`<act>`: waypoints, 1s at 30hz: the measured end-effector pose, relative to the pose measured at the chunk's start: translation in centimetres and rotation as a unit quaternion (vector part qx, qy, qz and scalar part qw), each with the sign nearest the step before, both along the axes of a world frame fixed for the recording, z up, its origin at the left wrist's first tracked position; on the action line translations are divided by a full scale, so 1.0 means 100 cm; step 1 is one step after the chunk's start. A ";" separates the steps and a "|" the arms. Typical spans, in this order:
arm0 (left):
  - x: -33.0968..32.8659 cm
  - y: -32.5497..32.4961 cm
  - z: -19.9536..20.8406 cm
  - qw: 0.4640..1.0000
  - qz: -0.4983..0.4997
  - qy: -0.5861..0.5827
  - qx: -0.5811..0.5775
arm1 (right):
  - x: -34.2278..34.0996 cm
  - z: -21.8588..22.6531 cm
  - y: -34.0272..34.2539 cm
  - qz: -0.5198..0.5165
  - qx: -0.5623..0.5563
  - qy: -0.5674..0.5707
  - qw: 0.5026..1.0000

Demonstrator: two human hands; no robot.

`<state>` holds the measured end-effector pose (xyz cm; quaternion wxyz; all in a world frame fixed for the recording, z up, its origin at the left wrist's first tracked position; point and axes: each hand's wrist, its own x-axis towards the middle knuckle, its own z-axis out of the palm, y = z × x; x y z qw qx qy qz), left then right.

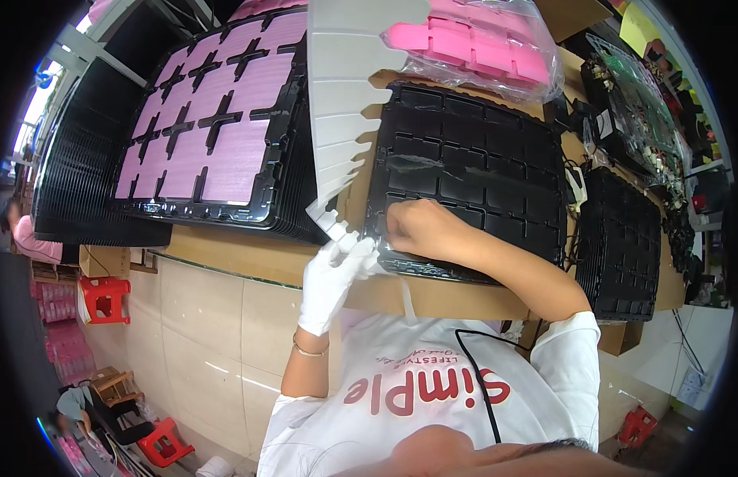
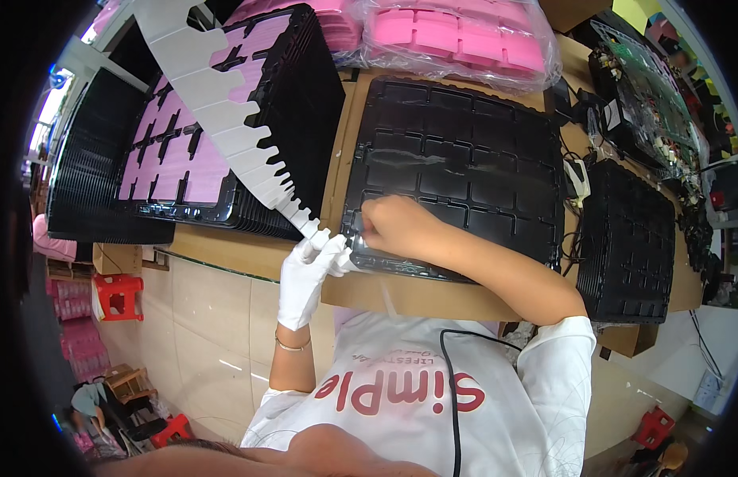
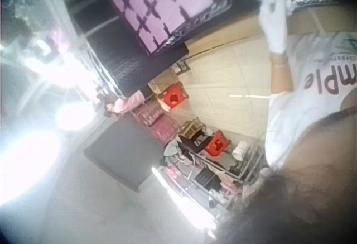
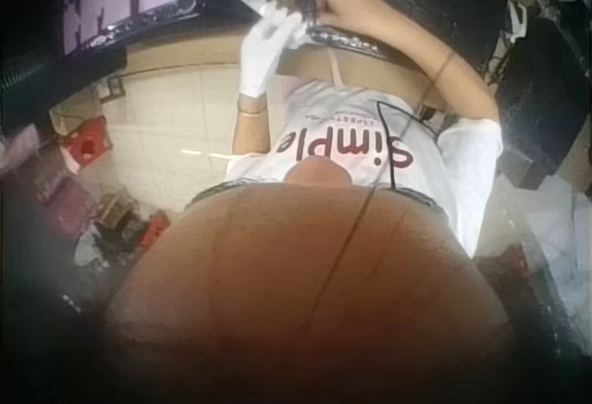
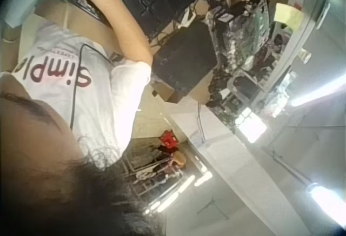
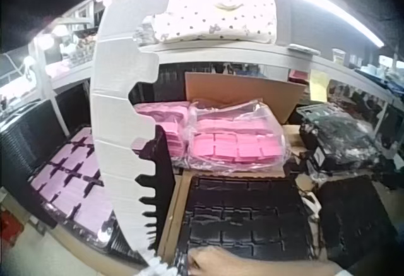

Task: The person places pink plastic inserts into black plastic trays on a workbench. They repeatedly pick up a pink insert, align it with the tray, and press it into place. The person also adjusts their shirt and touches their face area during the task.

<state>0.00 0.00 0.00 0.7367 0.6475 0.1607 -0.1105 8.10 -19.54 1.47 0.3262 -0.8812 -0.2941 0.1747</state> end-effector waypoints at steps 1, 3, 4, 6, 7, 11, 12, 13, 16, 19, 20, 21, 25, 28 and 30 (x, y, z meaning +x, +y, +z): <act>0.000 -0.001 0.000 1.000 0.003 -0.003 0.001 | 0.000 0.000 0.000 -0.004 0.002 0.004 1.000; -0.001 0.000 0.002 1.000 0.003 -0.003 -0.001 | -0.002 -0.002 0.001 -0.012 0.011 0.000 1.000; -0.001 0.001 0.003 1.000 0.000 0.000 -0.004 | -0.003 -0.005 0.002 -0.015 0.018 -0.007 1.000; -0.001 0.003 0.005 1.000 -0.002 0.013 -0.005 | -0.003 -0.005 0.003 -0.017 0.025 -0.014 0.999; 0.000 0.003 0.006 1.000 -0.001 0.023 -0.003 | -0.003 -0.004 0.003 -0.016 0.025 -0.014 0.999; -0.001 0.000 0.006 1.000 0.004 0.010 0.003 | -0.006 -0.014 0.003 -0.029 0.056 -0.054 0.997; -0.001 0.000 0.005 1.000 0.006 0.009 0.011 | -0.007 -0.014 0.002 -0.002 0.068 -0.038 0.997; -0.001 0.001 0.003 1.000 0.007 0.007 0.019 | -0.008 -0.012 -0.003 0.025 0.081 -0.022 0.996; 0.000 0.002 -0.001 1.000 0.005 0.011 0.024 | -0.012 -0.002 -0.013 0.038 0.117 0.029 0.992; 0.000 0.000 0.007 0.999 0.016 0.018 0.020 | -0.010 0.003 -0.029 0.003 0.214 0.141 0.967; -0.001 -0.002 0.013 0.999 0.022 0.021 0.019 | -0.014 -0.007 -0.032 -0.040 0.341 0.244 0.907; -0.002 -0.005 0.018 0.999 0.029 0.016 0.006 | -0.021 -0.011 -0.032 -0.083 0.458 0.339 0.818; -0.008 -0.029 0.027 0.999 0.028 -0.009 -0.040 | -0.052 -0.006 -0.038 -0.161 0.556 0.482 0.658; -0.010 -0.055 0.023 0.998 0.003 -0.020 -0.061 | -0.084 0.001 -0.031 -0.280 0.438 0.311 0.795; -0.009 -0.065 0.027 0.995 -0.013 0.001 -0.103 | -0.097 -0.004 -0.037 -0.296 0.404 0.172 0.848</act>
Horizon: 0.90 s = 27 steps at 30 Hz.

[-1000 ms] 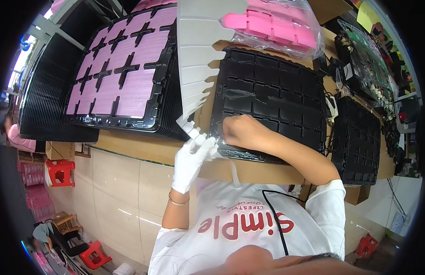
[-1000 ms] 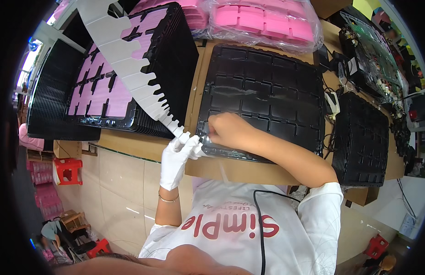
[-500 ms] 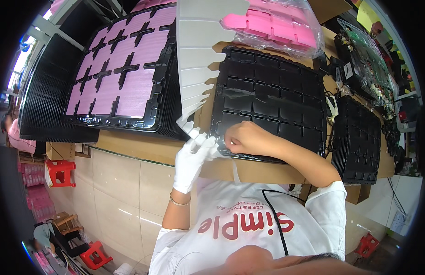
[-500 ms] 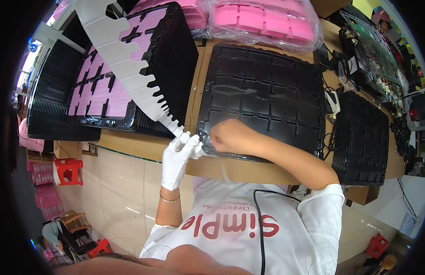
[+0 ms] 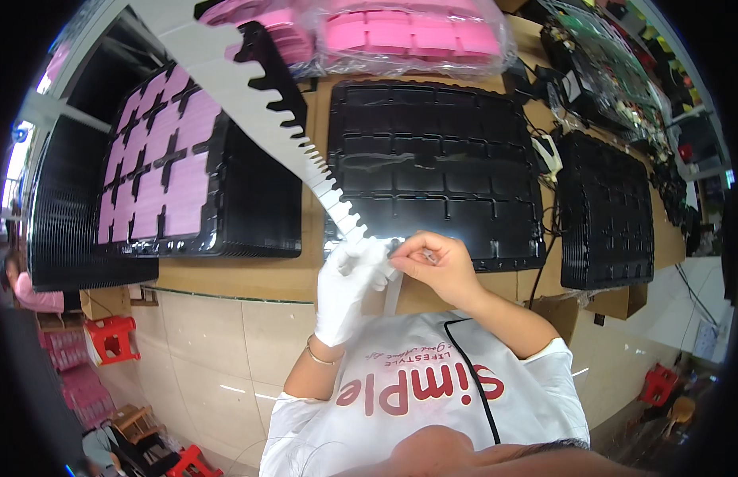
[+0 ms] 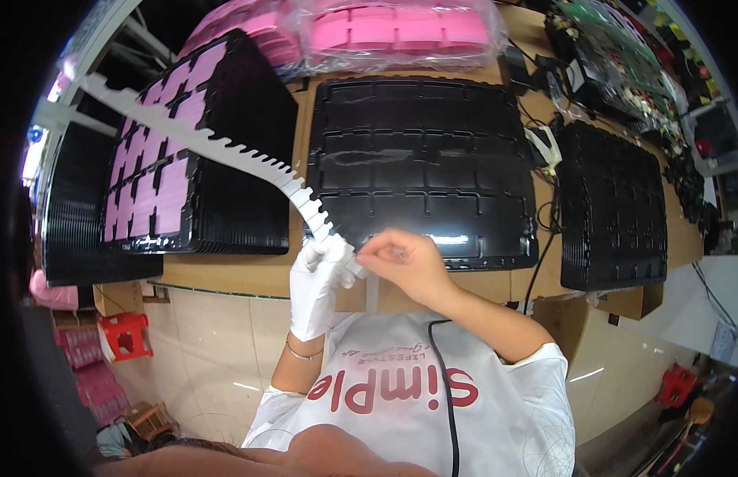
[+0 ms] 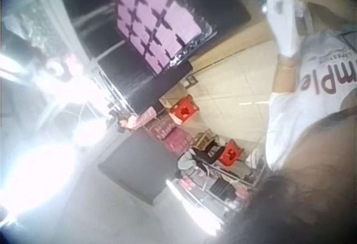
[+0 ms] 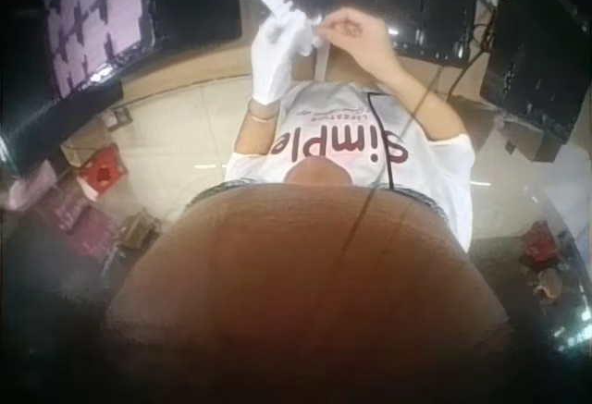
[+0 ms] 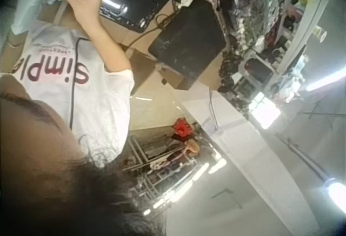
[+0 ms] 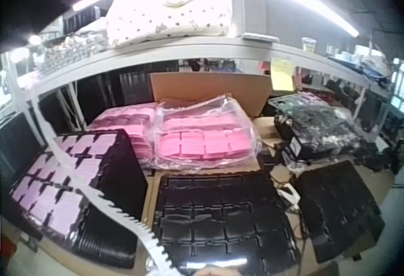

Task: The person places pink plastic inserts into black plastic trays on a workbench. They repeatedly pick up a pink insert, align it with the tray, and press it into place. The person also adjusts their shirt and touches their face area during the task.

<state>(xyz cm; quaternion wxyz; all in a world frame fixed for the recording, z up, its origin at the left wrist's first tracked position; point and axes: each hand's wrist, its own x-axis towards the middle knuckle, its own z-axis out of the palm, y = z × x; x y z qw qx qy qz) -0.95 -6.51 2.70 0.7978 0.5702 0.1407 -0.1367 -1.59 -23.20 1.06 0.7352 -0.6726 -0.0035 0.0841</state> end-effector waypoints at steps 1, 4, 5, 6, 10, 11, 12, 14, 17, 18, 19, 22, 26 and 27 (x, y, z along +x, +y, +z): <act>0.003 -0.005 0.005 1.000 -0.016 0.005 0.001 | -0.005 0.000 -0.006 -0.018 -0.063 -0.067 0.996; 0.009 -0.024 0.006 0.999 -0.050 0.004 0.003 | -0.019 -0.001 -0.030 -0.058 -0.206 -0.273 0.938; 0.009 -0.029 0.005 0.998 -0.059 0.001 0.010 | -0.023 -0.001 -0.037 -0.060 -0.220 -0.348 0.909; 0.010 -0.034 0.005 0.998 -0.067 -0.004 0.018 | -0.026 -0.001 -0.045 -0.061 -0.233 -0.421 0.874; 0.017 -0.043 -0.009 0.989 -0.075 -0.064 0.106 | -0.038 0.033 -0.118 -0.094 -0.277 -0.202 0.935; 0.017 -0.046 -0.004 0.990 -0.071 -0.056 0.110 | -0.036 0.032 -0.144 -0.110 -0.301 -0.149 0.936; 0.018 -0.049 -0.004 0.990 -0.074 -0.053 0.106 | -0.036 0.029 -0.167 -0.107 -0.340 -0.083 0.931; 0.021 -0.050 -0.006 0.989 -0.084 -0.058 0.103 | -0.037 0.015 -0.194 -0.096 -0.401 -0.013 0.911; 0.023 -0.054 -0.009 0.987 -0.089 -0.062 0.116 | -0.041 -0.002 -0.196 -0.074 -0.417 -0.083 0.902; 0.023 -0.054 -0.009 0.986 -0.093 -0.063 0.122 | -0.040 -0.001 -0.194 -0.082 -0.417 -0.090 0.901; 0.022 -0.055 -0.007 0.985 -0.097 -0.064 0.127 | -0.039 -0.003 -0.194 -0.087 -0.424 -0.095 0.896; 0.023 -0.051 -0.011 0.984 -0.104 -0.062 0.132 | -0.037 -0.006 -0.193 -0.098 -0.441 -0.101 0.886; 0.022 -0.054 -0.010 0.986 -0.096 -0.059 0.124 | -0.035 -0.007 -0.193 -0.084 -0.453 -0.120 0.879; 0.022 -0.054 -0.010 0.986 -0.096 -0.060 0.123 | -0.034 -0.008 -0.194 -0.083 -0.455 -0.116 0.879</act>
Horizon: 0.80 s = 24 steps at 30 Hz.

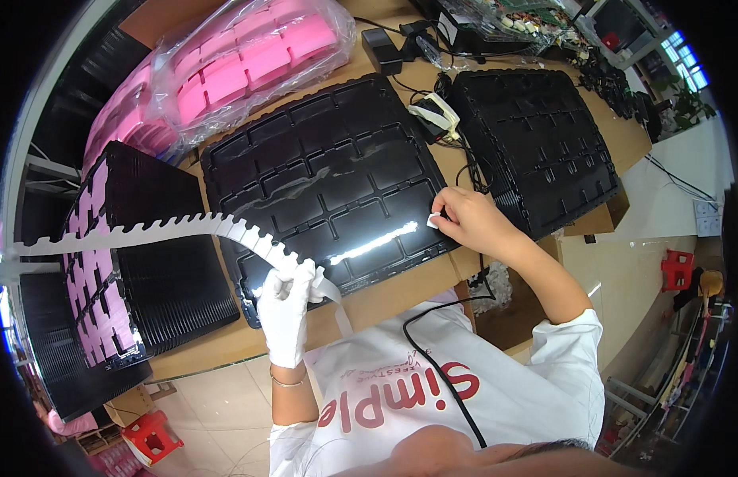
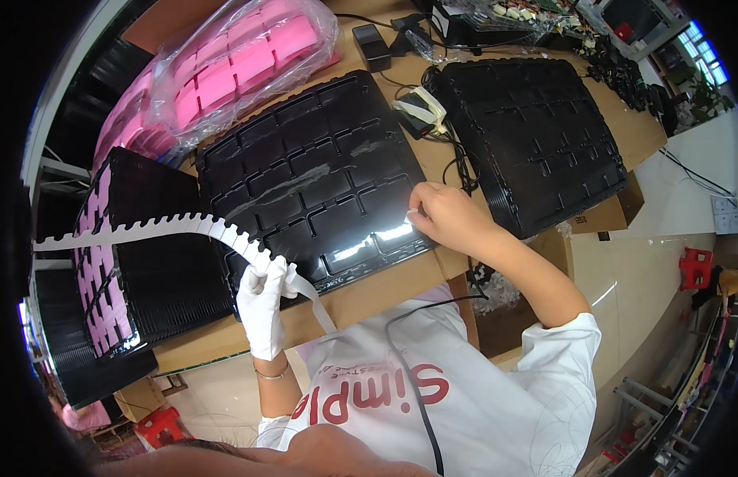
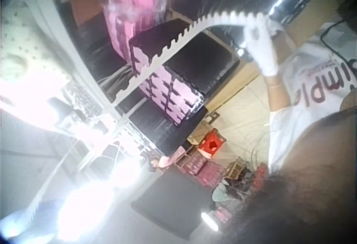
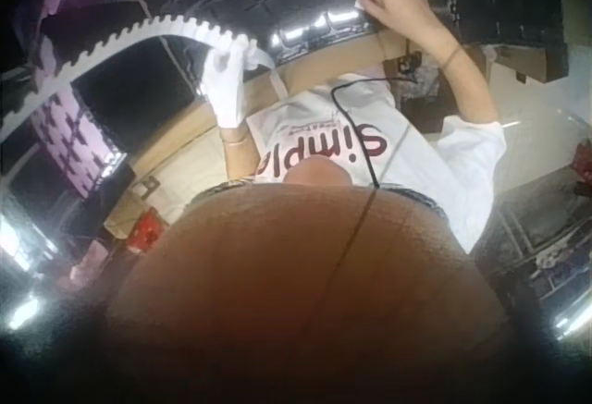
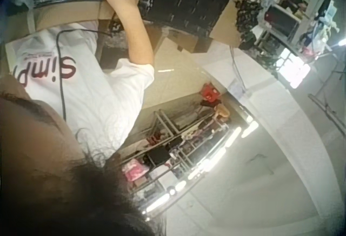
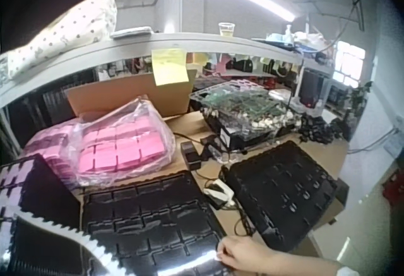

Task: The person places pink plastic inserts into black plastic trays on a workbench. They repeatedly pick up a pink insert, align it with the tray, and press it into place. The person also adjusts their shirt and touches their face area during the task.

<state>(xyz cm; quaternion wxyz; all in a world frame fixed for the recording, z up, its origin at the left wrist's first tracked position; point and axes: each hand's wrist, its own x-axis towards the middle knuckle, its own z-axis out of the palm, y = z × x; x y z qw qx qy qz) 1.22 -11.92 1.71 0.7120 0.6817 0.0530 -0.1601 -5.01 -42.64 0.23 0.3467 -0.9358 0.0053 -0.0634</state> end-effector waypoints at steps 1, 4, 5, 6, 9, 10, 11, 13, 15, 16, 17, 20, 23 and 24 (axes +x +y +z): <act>0.000 0.000 0.000 1.000 0.001 0.001 0.000 | 0.002 0.000 0.000 -0.001 -0.002 0.004 1.000; -0.001 0.000 0.000 1.000 0.002 0.004 0.000 | 0.006 0.019 0.003 -0.019 0.000 0.107 0.994; -0.001 0.001 -0.001 1.000 0.001 0.006 0.001 | 0.005 0.016 0.003 -0.019 -0.003 0.086 0.996; -0.001 0.001 0.000 1.000 0.000 0.007 0.002 | 0.004 0.011 0.001 -0.018 -0.006 0.064 0.998; 0.000 0.000 0.003 1.000 0.001 0.013 0.001 | 0.004 -0.003 0.003 -0.033 -0.016 0.007 0.999; -0.001 0.000 0.003 1.000 0.006 0.015 -0.002 | 0.004 -0.004 0.004 -0.041 -0.020 -0.010 0.999; -0.001 -0.001 0.004 1.000 0.010 0.016 -0.004 | 0.004 -0.002 0.003 -0.042 -0.016 0.004 0.999; -0.001 0.000 0.002 1.000 0.009 0.015 -0.009 | 0.006 0.006 0.003 -0.043 -0.007 0.033 0.999; 0.000 0.005 -0.004 1.000 -0.005 0.010 -0.013 | 0.007 0.006 0.001 -0.038 -0.002 0.039 0.999; -0.001 0.005 -0.004 1.000 -0.005 0.011 -0.013 | 0.006 0.005 0.001 -0.036 0.001 0.042 0.998; -0.001 0.005 -0.004 1.000 -0.005 0.012 -0.014 | 0.005 0.003 0.001 -0.041 0.003 0.039 0.998; -0.001 0.007 -0.005 1.000 -0.015 0.010 -0.021 | 0.003 0.001 0.001 -0.038 0.007 0.022 0.999; -0.002 0.005 -0.003 0.999 -0.004 0.022 -0.028 | 0.000 0.003 -0.001 0.008 0.017 -0.001 1.000; -0.002 0.005 -0.002 0.999 0.002 0.028 -0.030 | -0.001 0.002 -0.002 0.024 0.026 -0.007 0.999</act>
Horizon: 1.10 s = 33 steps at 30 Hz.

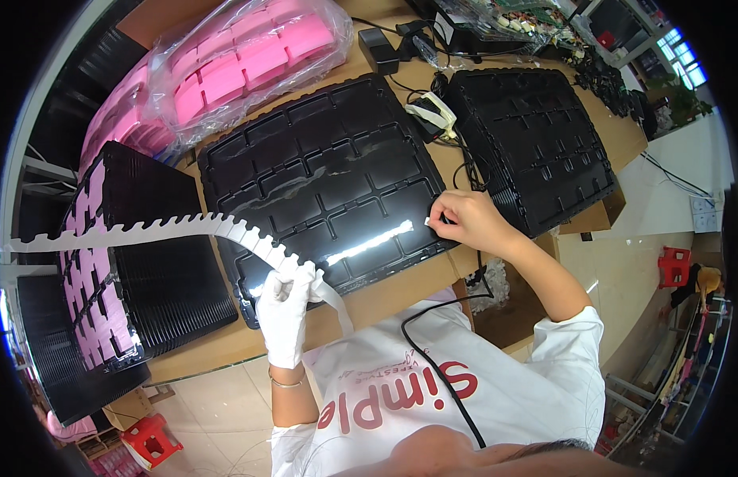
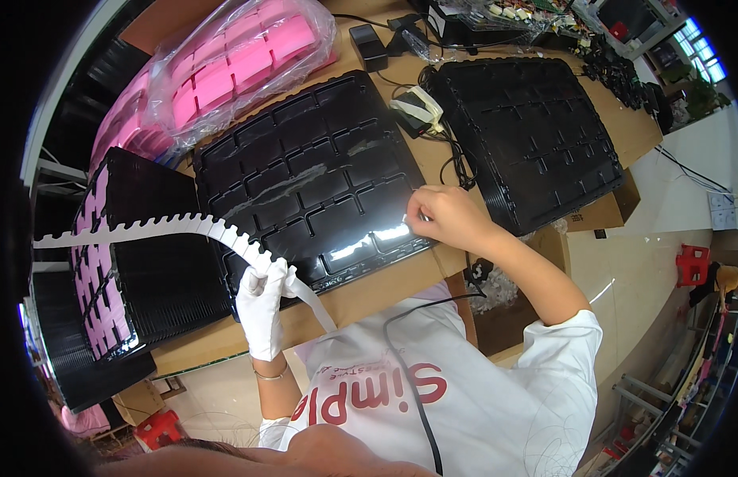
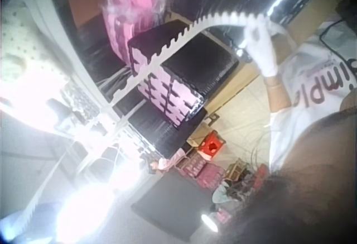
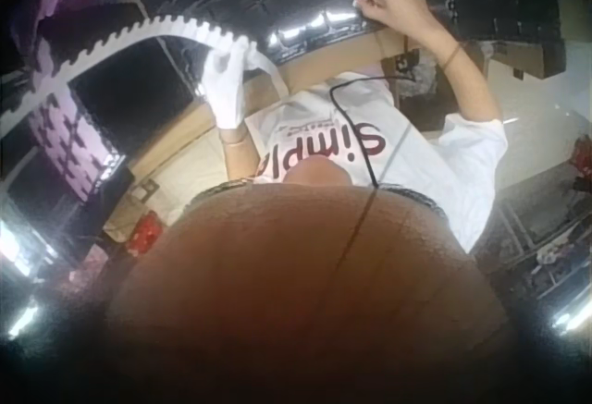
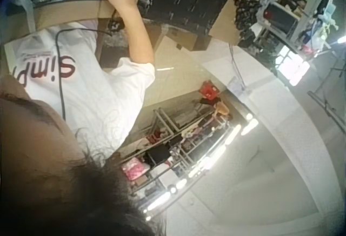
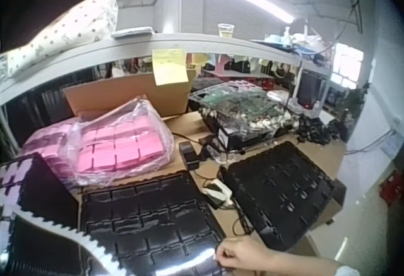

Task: The person places pink plastic inserts into black plastic trays on a workbench. They repeatedly pick up a pink insert, align it with the tray, and press it into place. The person also adjusts their shirt and touches their face area during the task.

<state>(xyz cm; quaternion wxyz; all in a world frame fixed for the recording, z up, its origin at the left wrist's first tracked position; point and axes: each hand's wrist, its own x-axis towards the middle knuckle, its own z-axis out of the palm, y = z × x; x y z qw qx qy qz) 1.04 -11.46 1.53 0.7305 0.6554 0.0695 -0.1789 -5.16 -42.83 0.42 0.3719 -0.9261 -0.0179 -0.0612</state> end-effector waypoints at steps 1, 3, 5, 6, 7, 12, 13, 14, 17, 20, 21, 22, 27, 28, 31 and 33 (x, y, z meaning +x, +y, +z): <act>0.000 0.000 0.000 1.000 -0.003 -0.002 0.002 | -0.002 0.000 0.000 0.014 0.009 -0.006 1.000; 0.000 0.000 0.000 1.000 -0.007 -0.006 0.006 | -0.003 -0.003 0.000 0.004 0.025 -0.010 1.000; 0.001 0.006 -0.006 0.999 -0.030 -0.016 0.014 | -0.004 -0.006 0.001 -0.030 0.030 -0.005 0.999; 0.002 0.008 -0.010 0.999 -0.042 -0.021 0.018 | -0.003 -0.007 0.003 -0.061 0.026 0.003 0.998; 0.002 0.008 -0.011 0.999 -0.042 -0.023 0.017 | -0.003 -0.007 0.005 -0.092 0.022 0.011 0.995; 0.003 0.008 -0.010 0.998 -0.048 -0.021 0.024 | 0.002 0.001 0.003 -0.076 0.006 0.051 0.996; 0.003 0.008 -0.010 0.998 -0.048 -0.022 0.023 | 0.003 0.002 0.003 -0.074 0.008 0.065 0.995; 0.003 0.008 -0.011 0.998 -0.048 -0.023 0.022 | 0.003 0.002 0.003 -0.075 0.001 0.058 0.995; 0.001 0.002 -0.002 0.999 -0.028 -0.015 0.019 | 0.004 0.000 0.004 -0.076 -0.011 0.049 0.996; 0.000 0.000 -0.001 0.999 -0.018 -0.018 0.019 | 0.004 0.002 0.004 -0.071 -0.009 0.055 0.996; 0.000 0.000 -0.001 0.999 -0.020 -0.022 0.019 | 0.004 -0.002 0.003 -0.074 -0.008 0.049 0.996; 0.000 0.000 -0.001 0.999 -0.019 -0.021 0.016 | 0.003 -0.004 0.004 -0.076 -0.007 0.043 0.996; 0.000 0.000 0.000 0.999 -0.024 -0.019 0.018 | -0.002 -0.006 0.006 -0.030 -0.022 -0.003 0.999; 0.000 0.000 -0.001 0.999 -0.029 -0.022 0.021 | -0.005 -0.006 0.004 -0.002 -0.015 -0.020 1.000; 0.001 -0.001 0.001 0.998 -0.038 -0.026 0.033 | -0.013 0.001 -0.011 0.071 0.071 0.012 0.995; 0.001 -0.003 0.006 0.998 -0.036 -0.020 0.047 | -0.030 0.008 -0.019 -0.019 0.208 0.056 0.976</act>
